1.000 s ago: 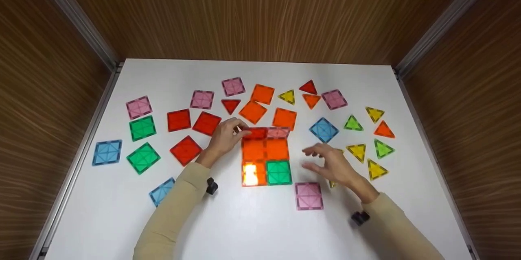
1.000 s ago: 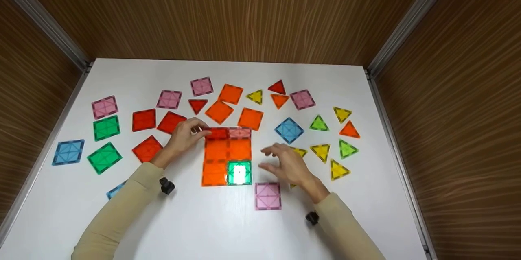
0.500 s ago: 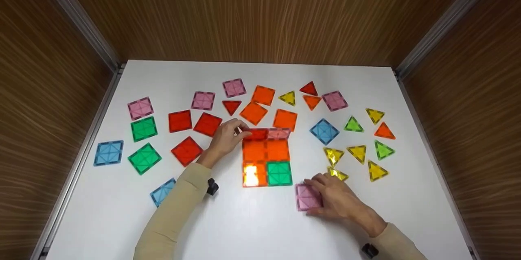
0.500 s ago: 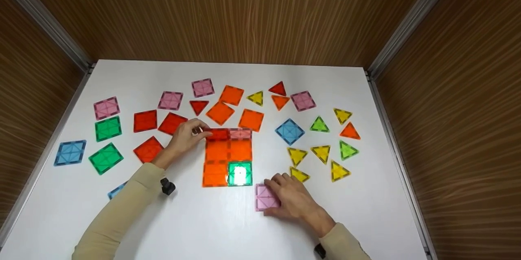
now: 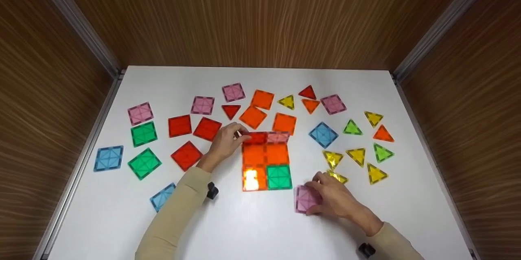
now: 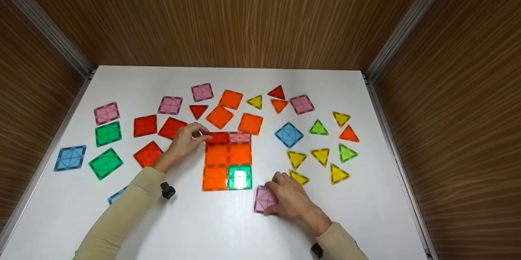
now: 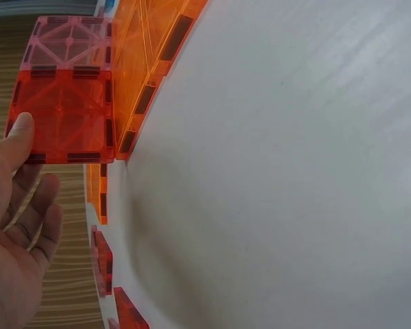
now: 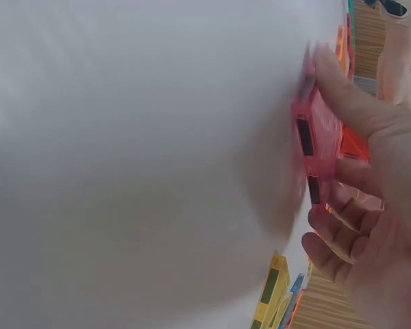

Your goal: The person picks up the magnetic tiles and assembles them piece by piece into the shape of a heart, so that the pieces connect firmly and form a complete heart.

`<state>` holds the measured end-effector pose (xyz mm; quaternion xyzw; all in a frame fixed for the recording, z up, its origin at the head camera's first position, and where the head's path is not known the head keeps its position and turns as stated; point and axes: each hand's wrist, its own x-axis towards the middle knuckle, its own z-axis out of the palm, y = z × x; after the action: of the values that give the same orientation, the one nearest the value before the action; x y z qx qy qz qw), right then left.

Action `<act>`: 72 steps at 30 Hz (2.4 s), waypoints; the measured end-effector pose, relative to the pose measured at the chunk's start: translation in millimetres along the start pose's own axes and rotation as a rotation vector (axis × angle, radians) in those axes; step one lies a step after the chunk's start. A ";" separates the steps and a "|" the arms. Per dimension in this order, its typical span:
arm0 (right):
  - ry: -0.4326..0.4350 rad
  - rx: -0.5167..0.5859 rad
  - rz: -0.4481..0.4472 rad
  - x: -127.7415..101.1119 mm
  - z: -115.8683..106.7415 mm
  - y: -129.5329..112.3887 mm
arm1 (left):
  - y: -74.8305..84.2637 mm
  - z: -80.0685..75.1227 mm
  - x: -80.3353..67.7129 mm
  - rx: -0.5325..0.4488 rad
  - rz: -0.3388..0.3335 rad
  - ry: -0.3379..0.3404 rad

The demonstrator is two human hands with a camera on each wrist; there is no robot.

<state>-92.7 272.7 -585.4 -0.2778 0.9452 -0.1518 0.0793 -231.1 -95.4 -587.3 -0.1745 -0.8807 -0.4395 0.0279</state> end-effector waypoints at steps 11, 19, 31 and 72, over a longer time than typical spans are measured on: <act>0.015 0.266 0.152 9.4 -32.0 12.2 | -0.8 0.7 0.0 0.009 0.017 0.015; 0.002 0.531 0.226 12.1 -48.9 18.8 | -1.2 1.5 -1.2 0.008 0.029 0.008; 0.225 0.732 0.503 36.5 -51.2 18.3 | -0.6 -0.1 0.9 0.010 0.008 -0.001; 0.275 1.059 0.546 118.2 -23.7 -4.1 | -0.7 -1.9 -0.7 0.010 0.023 -0.008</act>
<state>-194.7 210.2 -569.5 0.0740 0.7801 -0.6097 0.1198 -230.9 -97.5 -586.8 -0.1860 -0.8809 -0.4342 0.0303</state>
